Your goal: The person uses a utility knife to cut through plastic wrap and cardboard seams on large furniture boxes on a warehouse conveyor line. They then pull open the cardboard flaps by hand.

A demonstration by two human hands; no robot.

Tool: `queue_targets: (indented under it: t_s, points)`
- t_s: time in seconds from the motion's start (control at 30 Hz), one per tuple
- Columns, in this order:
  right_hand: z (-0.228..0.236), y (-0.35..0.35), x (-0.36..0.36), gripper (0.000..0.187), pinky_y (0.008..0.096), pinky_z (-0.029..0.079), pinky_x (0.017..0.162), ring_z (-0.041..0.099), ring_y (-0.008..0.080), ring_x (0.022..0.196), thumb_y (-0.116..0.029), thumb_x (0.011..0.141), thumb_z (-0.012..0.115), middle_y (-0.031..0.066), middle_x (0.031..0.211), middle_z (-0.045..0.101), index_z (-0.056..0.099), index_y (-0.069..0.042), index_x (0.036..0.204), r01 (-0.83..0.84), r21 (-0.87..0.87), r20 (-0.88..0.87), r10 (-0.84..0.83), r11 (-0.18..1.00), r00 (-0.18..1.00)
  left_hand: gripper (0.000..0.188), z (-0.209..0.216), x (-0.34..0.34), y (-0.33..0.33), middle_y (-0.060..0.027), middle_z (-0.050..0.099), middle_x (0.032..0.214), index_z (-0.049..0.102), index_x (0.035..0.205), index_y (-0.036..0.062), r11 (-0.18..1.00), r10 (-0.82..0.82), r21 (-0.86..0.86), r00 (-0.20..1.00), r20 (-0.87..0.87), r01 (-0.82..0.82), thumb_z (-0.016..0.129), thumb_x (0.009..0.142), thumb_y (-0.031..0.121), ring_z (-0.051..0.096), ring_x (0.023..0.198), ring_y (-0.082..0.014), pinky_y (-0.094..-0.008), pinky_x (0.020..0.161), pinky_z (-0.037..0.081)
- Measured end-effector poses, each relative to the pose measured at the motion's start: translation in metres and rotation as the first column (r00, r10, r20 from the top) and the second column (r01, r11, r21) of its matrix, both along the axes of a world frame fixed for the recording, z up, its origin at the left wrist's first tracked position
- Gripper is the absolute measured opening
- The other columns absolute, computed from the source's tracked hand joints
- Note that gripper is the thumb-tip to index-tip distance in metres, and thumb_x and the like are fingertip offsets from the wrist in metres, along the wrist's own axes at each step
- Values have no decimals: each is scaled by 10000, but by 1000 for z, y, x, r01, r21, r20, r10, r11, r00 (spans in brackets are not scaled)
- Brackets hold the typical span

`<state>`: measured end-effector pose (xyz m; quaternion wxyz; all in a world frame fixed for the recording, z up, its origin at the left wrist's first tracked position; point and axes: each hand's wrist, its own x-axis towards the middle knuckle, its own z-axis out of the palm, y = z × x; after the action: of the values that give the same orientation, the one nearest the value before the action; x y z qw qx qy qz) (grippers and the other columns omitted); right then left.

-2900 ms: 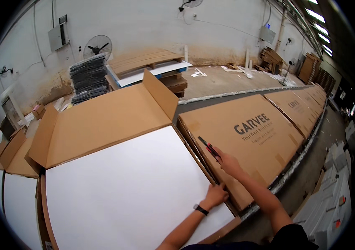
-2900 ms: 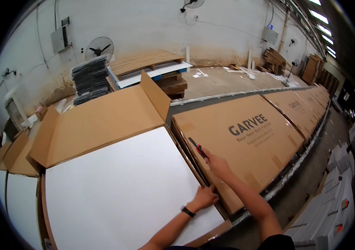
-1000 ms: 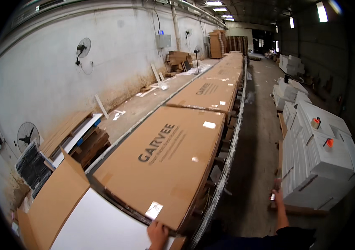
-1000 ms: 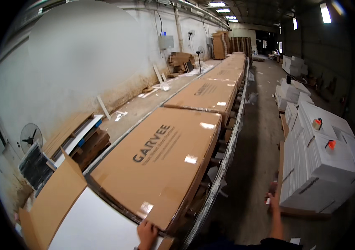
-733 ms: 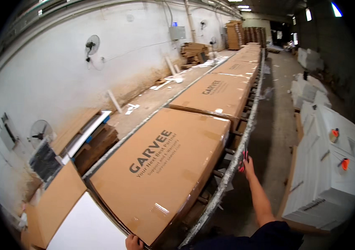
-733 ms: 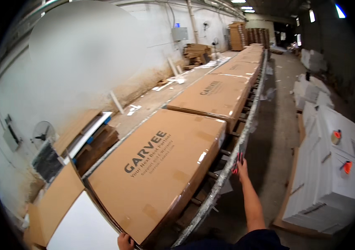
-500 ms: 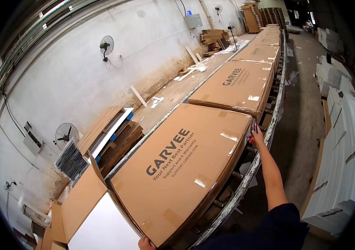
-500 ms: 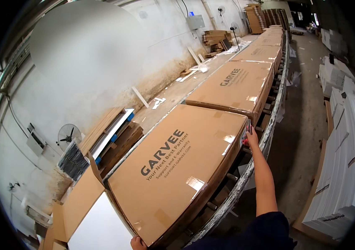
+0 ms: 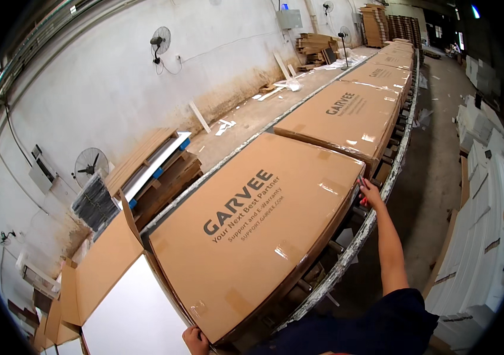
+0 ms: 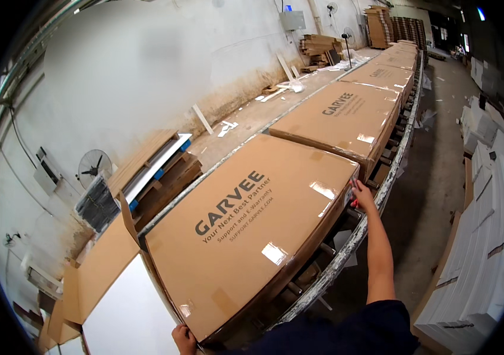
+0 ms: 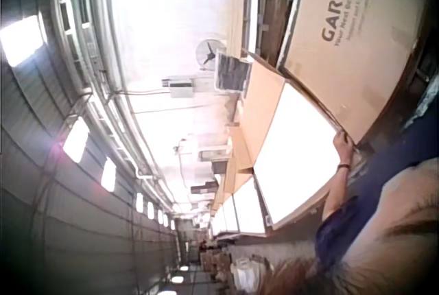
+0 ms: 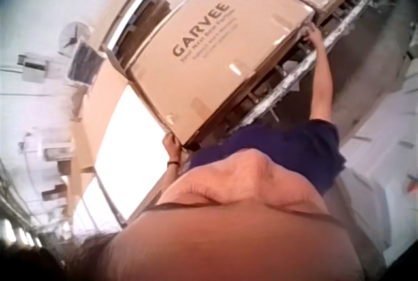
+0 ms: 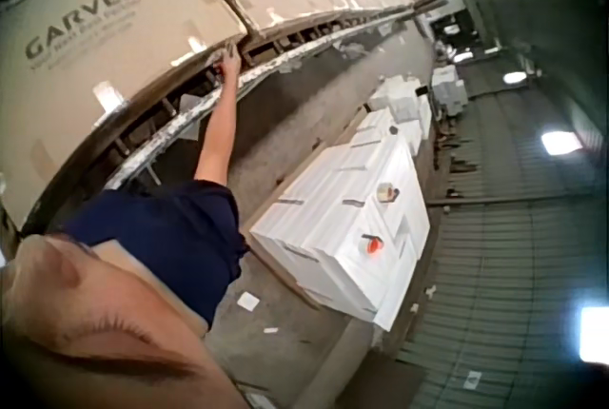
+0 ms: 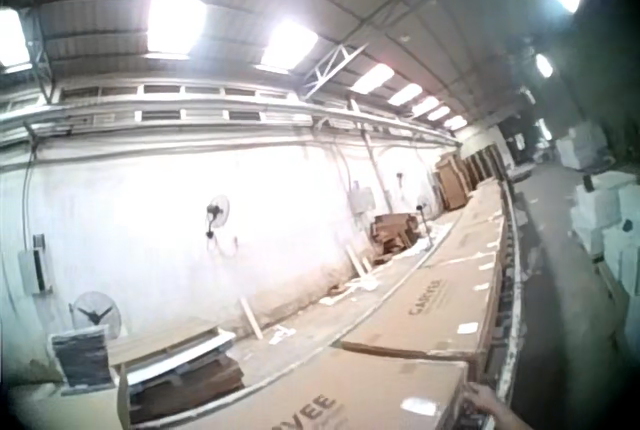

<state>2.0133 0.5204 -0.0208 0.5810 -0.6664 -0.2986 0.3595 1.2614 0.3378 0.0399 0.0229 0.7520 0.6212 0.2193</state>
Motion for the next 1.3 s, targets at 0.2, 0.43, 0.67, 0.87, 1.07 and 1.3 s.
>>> queue_targets:
  t_s: [0.2, 0.43, 0.67, 0.87, 1.07, 1.3]
  points:
    - [15, -111, -183, 517, 242, 447, 395, 543, 93, 705, -134, 889, 498, 44, 1091, 537, 338, -155, 1380, -342, 171, -66, 357, 924, 932, 157, -33, -15, 2, -165, 566, 918, 569, 834, 7, 995, 48, 77, 980, 192, -64, 535, 681, -8, 499, 923, -342, -391, 822, 398]
    - [57, -195, -406, 575, 228, 401, 363, 506, 102, 408, -162, 897, 504, 44, 664, 554, 258, -219, 1414, -260, -60, -192, 244, 964, 951, 237, -30, -18, 7, -190, 500, 1088, 540, 886, -7, 986, 56, 94, 799, 599, -139, 421, 685, -47, 465, 1064, -325, -402, 953, 349]
    - [55, -255, -519, 550, 224, 422, 406, 503, 79, 433, -165, 893, 508, 26, 658, 559, 299, -199, 1401, -319, -149, -163, 294, 936, 942, 210, -27, -29, 0, -155, 507, 1098, 571, 866, 16, 999, -26, 36, 632, 775, -3, 432, 729, -60, 472, 1076, -279, -366, 952, 357]
    - [44, -266, -596, 529, 215, 412, 353, 497, 86, 442, -158, 914, 470, 48, 727, 548, 280, -206, 1405, -189, -125, -109, 176, 974, 978, 228, -13, -41, 0, -133, 503, 1160, 540, 920, 18, 998, 30, -44, 263, 964, 48, 388, 774, -67, 470, 1094, -242, -335, 961, 338]
    - [79, -323, -672, 605, 292, 500, 538, 569, 144, 487, -213, 908, 507, 83, 708, 603, 197, -229, 1428, -442, -363, -116, 431, 820, 895, 247, -5, -45, 2, -126, 496, 1174, 519, 978, 10, 1000, -16, 10, 272, 962, 22, 352, 805, -51, 460, 1104, -221, -339, 952, 348]
    - [94, -314, -632, 575, 347, 494, 516, 608, 231, 528, -289, 912, 468, 149, 675, 608, 197, -254, 1417, -506, -484, 327, 684, 713, 652, 281, 6, -38, 0, -116, 502, 1172, 486, 1099, -10, 996, -81, 87, 339, 937, -2, 354, 852, 10, 458, 1101, -217, -356, 961, 333]
